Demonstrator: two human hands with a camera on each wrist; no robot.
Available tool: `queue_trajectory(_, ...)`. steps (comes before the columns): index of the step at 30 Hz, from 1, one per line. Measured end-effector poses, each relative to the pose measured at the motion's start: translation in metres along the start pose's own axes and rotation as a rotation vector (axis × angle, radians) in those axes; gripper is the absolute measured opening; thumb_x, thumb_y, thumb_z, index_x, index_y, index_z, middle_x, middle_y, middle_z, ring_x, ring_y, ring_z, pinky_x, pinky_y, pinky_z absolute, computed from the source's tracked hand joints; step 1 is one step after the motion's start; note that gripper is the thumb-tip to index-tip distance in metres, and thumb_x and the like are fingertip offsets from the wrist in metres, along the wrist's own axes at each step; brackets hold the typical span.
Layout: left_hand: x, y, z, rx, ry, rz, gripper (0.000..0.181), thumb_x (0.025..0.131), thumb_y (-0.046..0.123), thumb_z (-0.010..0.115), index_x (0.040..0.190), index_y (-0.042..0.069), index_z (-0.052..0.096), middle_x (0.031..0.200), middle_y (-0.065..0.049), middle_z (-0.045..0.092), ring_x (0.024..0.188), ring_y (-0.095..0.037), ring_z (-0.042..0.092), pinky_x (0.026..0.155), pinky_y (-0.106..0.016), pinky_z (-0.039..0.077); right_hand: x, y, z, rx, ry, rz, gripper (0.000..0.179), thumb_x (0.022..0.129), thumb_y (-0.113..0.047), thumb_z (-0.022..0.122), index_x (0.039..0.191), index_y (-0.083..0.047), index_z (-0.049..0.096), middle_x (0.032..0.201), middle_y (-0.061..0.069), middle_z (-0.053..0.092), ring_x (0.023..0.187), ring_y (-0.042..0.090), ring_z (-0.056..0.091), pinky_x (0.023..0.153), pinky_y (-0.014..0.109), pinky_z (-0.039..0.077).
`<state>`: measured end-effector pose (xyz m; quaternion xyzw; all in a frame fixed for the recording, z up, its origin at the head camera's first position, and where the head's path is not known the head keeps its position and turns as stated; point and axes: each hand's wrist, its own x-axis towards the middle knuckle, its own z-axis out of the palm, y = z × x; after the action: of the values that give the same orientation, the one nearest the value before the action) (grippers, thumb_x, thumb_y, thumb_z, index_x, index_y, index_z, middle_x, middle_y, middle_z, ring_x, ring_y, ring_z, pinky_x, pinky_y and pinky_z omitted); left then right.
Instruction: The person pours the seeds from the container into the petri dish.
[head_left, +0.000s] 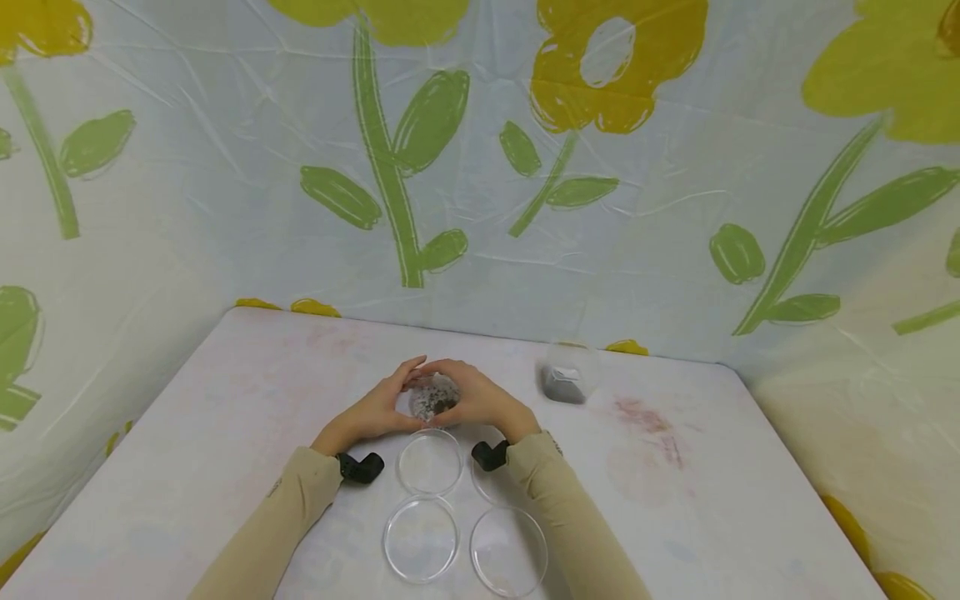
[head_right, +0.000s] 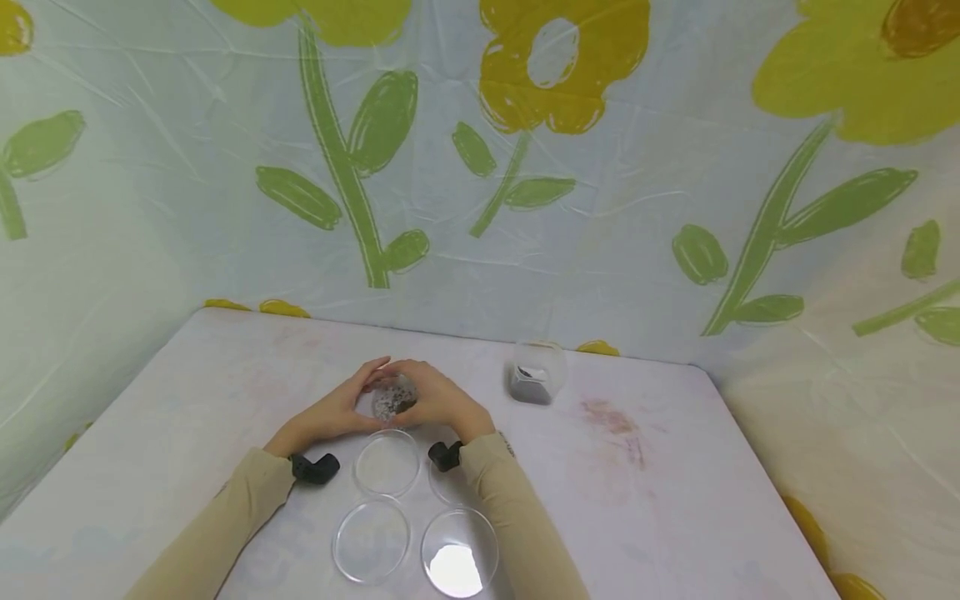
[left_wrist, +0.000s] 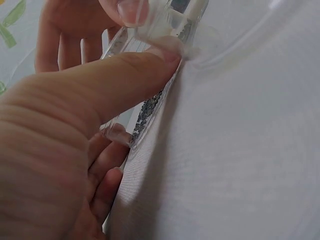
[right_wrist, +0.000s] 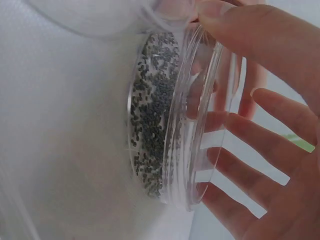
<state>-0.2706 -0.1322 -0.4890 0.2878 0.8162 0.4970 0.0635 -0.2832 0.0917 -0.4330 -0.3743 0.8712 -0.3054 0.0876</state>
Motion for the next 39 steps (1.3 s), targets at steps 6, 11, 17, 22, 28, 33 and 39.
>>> queue_trajectory(6, 0.0, -0.001, 0.0, 0.002, 0.002, 0.009, 0.104, 0.08, 0.02, 0.085, 0.157, 0.007, 0.016, 0.153, -0.018, 0.038, 0.138, -0.037, 0.04, 0.111, -0.056, 0.028, 0.004, 0.001, 0.002, 0.019, -0.011, -0.065, 0.071, 0.075, -0.022, 0.089, 0.135, -0.006, 0.056, 0.138, 0.007, 0.054, 0.132, 0.024, 0.046, 0.11, 0.043, 0.034)
queue_trajectory(11, 0.0, -0.001, -0.001, 0.033, -0.001, 0.002, 0.102, 0.08, 0.021, 0.085, 0.157, 0.007, 0.018, 0.152, -0.018, 0.04, 0.137, -0.036, 0.04, 0.111, -0.057, 0.028, 0.003, 0.0, 0.001, 0.011, -0.023, -0.075, 0.062, 0.076, -0.026, 0.088, 0.128, -0.004, 0.062, 0.139, 0.008, 0.051, 0.132, 0.025, 0.045, 0.109, 0.044, 0.036)
queue_trajectory(17, 0.001, 0.0, -0.001, 0.042, -0.011, -0.004, 0.102, 0.079, 0.019, 0.085, 0.157, 0.009, 0.02, 0.152, -0.017, 0.039, 0.138, -0.036, 0.04, 0.11, -0.059, 0.028, 0.001, -0.002, 0.0, 0.016, -0.031, -0.047, 0.062, 0.077, -0.026, 0.087, 0.129, -0.004, 0.062, 0.142, 0.011, 0.047, 0.134, 0.028, 0.043, 0.109, 0.046, 0.035)
queue_trajectory(22, 0.001, 0.0, -0.001, 0.039, -0.011, 0.0, 0.101, 0.079, 0.019, 0.085, 0.157, 0.008, 0.021, 0.153, -0.016, 0.039, 0.138, -0.036, 0.039, 0.111, -0.059, 0.028, 0.001, 0.0, 0.001, 0.006, -0.027, -0.06, 0.061, 0.077, -0.026, 0.087, 0.128, -0.004, 0.062, 0.141, 0.01, 0.047, 0.134, 0.029, 0.042, 0.109, 0.046, 0.035)
queue_trajectory(28, 0.001, -0.001, -0.002, 0.034, -0.013, 0.031, 0.098, 0.079, 0.015, 0.084, 0.156, 0.006, 0.023, 0.153, -0.015, 0.039, 0.137, -0.034, 0.04, 0.111, -0.055, 0.028, -0.001, -0.002, -0.002, 0.003, -0.039, -0.052, 0.057, 0.081, -0.024, 0.084, 0.129, -0.004, 0.062, 0.142, 0.011, 0.047, 0.136, 0.029, 0.04, 0.111, 0.047, 0.033)
queue_trajectory(33, 0.001, -0.003, -0.002, 0.029, -0.013, 0.046, 0.097, 0.077, 0.012, 0.084, 0.155, 0.006, 0.026, 0.151, -0.014, 0.041, 0.136, -0.033, 0.041, 0.111, -0.054, 0.029, -0.002, -0.007, -0.008, -0.006, -0.04, -0.034, 0.055, 0.083, -0.027, 0.082, 0.129, -0.004, 0.062, 0.145, 0.013, 0.045, 0.137, 0.031, 0.039, 0.11, 0.049, 0.033)
queue_trajectory(39, 0.001, -0.002, -0.004, 0.015, -0.02, 0.038, 0.099, 0.076, 0.012, 0.085, 0.155, 0.008, 0.025, 0.152, -0.012, 0.041, 0.139, -0.028, 0.038, 0.11, -0.051, 0.03, -0.004, -0.009, -0.017, 0.01, -0.002, -0.029, 0.051, 0.085, -0.024, 0.08, 0.129, -0.005, 0.062, 0.144, 0.015, 0.046, 0.135, 0.031, 0.041, 0.109, 0.051, 0.034)
